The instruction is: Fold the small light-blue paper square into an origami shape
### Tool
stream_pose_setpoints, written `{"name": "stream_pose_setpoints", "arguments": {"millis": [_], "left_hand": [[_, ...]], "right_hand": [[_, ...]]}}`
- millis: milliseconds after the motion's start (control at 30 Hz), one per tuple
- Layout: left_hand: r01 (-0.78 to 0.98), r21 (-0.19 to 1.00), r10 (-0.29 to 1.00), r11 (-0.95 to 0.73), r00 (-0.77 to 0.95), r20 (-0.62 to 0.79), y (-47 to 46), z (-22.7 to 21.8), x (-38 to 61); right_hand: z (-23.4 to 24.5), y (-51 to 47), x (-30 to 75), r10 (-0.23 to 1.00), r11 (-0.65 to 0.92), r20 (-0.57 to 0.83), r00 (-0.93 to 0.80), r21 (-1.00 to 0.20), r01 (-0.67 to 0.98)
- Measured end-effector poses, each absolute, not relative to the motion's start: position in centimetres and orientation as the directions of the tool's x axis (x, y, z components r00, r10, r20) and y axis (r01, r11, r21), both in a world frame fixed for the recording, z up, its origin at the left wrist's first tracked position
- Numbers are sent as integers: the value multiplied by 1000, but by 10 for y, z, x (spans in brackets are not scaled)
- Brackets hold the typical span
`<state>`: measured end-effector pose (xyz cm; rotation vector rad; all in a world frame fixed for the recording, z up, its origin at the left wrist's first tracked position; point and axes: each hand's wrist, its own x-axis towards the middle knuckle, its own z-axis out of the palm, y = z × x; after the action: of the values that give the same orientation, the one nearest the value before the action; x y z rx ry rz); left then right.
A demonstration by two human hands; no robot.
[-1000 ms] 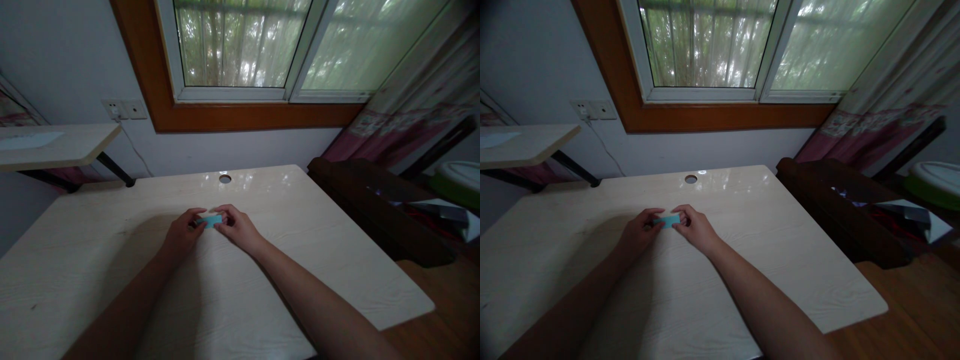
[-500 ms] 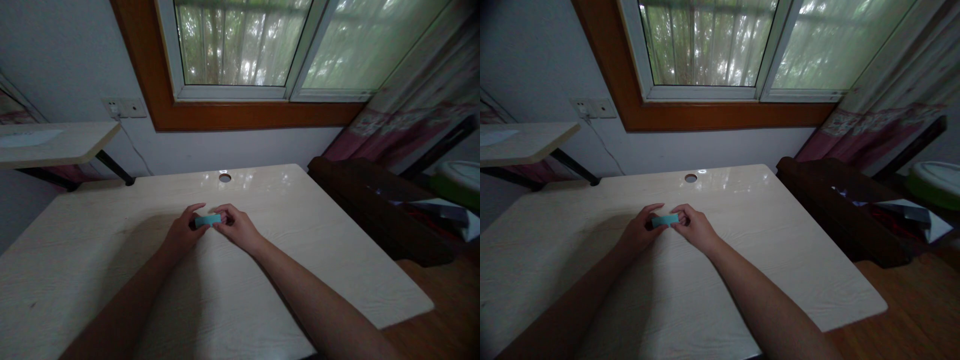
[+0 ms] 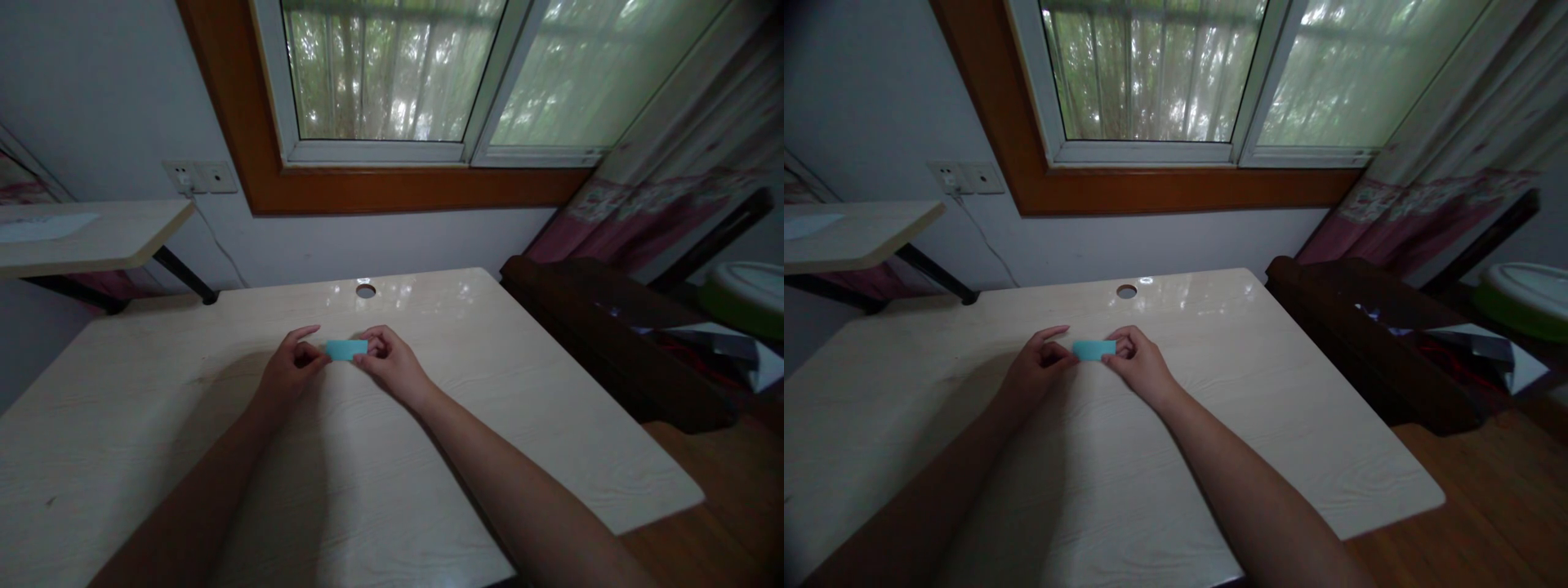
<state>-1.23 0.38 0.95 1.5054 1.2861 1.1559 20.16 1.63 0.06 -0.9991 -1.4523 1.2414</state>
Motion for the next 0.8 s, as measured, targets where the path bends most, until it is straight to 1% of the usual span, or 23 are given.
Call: {"name": "stream_pose_setpoints", "arguments": {"millis": [100,133,200,233,267,333,433,500,567,633,800], "left_hand": [[247,958,988,-149,-10,156,4,9,-15],[255,951,981,-176,-31,190,3,8,-15],[296,912,951,-282,-39,307,2,6,-15],[346,865,917,-364,-30,398,1,5,-15],[402,793,872,-458,29,489,1,5,-14],[520,626,779,-581,131,613,-1,4,-12],[626,417,685,-659,271,676,-4,4,-9],[647,337,650,-684,332,684,-5,4,-8],[641,303,630,-705,370,682,-5,5,-8],[623,303,621,-721,387,681,-4,6,-9],[550,386,633,-741,378,676,-2,13,-9]], "right_hand": [[0,19,203,974,129,133,-184,-991,-35],[0,20,203,976,121,126,-175,-992,-41],[1,20,204,978,108,116,-171,-993,-52],[1,20,204,978,105,113,-174,-993,-57],[2,19,205,977,102,112,-179,-993,-61],[3,18,205,974,97,109,-200,-993,-68],[2,17,205,964,76,93,-250,-994,-79],[1,17,205,954,65,87,-288,-994,-87],[0,16,205,943,61,89,-320,-994,-95],[1,16,206,935,60,91,-344,-993,-98],[5,15,208,911,58,92,-402,-994,-97]]}}
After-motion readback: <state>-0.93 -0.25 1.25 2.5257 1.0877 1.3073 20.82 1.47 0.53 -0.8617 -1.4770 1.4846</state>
